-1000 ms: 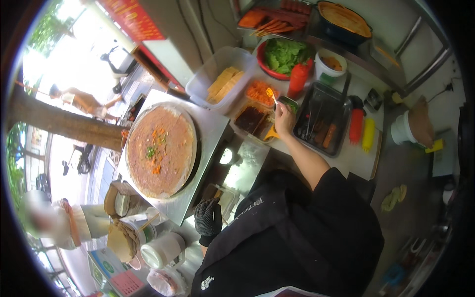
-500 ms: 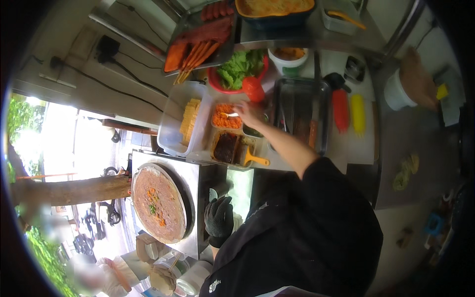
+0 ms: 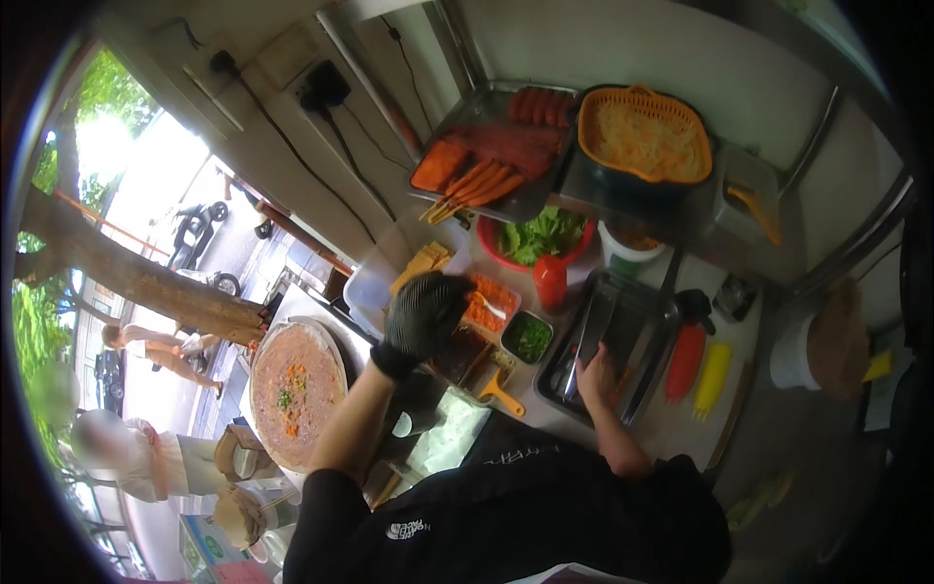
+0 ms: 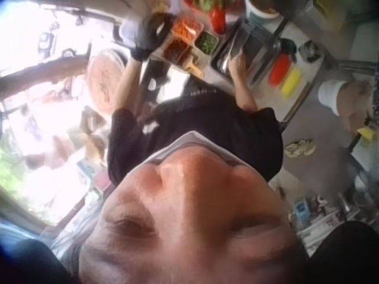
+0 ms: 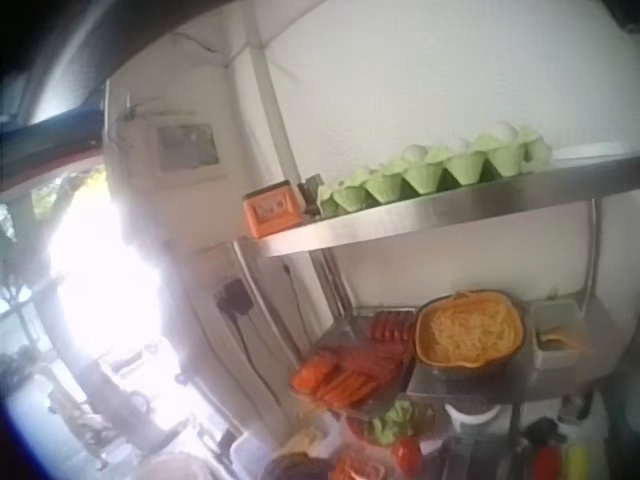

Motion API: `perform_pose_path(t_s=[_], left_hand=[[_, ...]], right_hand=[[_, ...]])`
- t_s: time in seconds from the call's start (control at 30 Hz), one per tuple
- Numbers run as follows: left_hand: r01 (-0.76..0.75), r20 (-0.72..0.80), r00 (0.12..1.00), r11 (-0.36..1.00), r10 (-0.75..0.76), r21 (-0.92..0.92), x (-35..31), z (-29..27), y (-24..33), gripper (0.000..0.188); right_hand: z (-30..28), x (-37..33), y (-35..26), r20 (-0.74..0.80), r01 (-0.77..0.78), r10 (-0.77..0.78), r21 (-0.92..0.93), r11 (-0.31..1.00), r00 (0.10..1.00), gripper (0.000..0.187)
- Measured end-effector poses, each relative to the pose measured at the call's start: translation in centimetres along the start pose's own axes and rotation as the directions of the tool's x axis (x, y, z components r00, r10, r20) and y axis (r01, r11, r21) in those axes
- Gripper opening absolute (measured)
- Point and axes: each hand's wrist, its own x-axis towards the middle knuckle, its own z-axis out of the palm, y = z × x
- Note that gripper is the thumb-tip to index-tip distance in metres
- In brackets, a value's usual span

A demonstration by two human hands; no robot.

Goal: The person assembles a street food wrap by spreading sauce on a large flatbread, adding shredded vegetables, a fried egg, and lettuce, then rolling it up, cutting it in half, and handing it to a customer.

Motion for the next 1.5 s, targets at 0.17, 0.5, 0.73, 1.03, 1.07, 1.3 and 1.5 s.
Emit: perform_pose_path(t_s=[0.17, 0.5, 0.73, 1.03, 1.07, 1.3, 1.5], left_hand=[[-0.005, -0.020, 1.000, 0.999, 0.004, -0.052, 12.6, 0.4, -3.2, 0.027], [-0.287, 0.122, 0.956, 0.772, 0.266, 0.567, 29.5, 10.1, -8.1, 0.056], [-0.378, 0.221, 0.924, 0.658, 0.312, 0.651, 32.9, 12.5, -12.1, 0.073], [-0.319, 0.172, 0.947, 0.717, 0.272, 0.621, 33.4, 13.5, -11.0, 0.068], [-0.306, 0.133, 0.948, 0.707, 0.290, 0.637, 33.3, 13.7, -11.5, 0.067], [-0.417, 0.065, 0.863, 0.632, 0.502, 0.654, 33.8, 13.5, -15.8, 0.044], [-0.179, 0.142, 0.982, 0.849, 0.124, 0.497, 31.9, 11.4, -14.1, 0.036]], right_hand=[[-2.8, 0.7, -0.1, 0.239, -0.082, 0.141, -0.239, 0.967, 0.961, 0.035], [-1.4, 0.1, 3.9, 0.618, -0.677, 0.297, 0.716, 0.172, 0.728, 0.013], [-4.7, -3.6, 5.9, 0.658, -0.661, 0.068, 0.742, 0.112, 0.750, 0.015], [-7.4, -4.3, 7.2, 0.716, -0.702, -0.055, 0.694, 0.159, 0.696, 0.023], [-7.5, -4.4, 7.3, 0.733, -0.714, -0.070, 0.677, 0.179, 0.677, 0.025], [-9.1, -5.1, 6.4, 0.754, -0.708, -0.224, 0.657, 0.260, 0.617, 0.032], [-9.5, -5.0, 5.7, 0.689, -0.505, -0.366, 0.715, 0.484, 0.626, 0.021]])
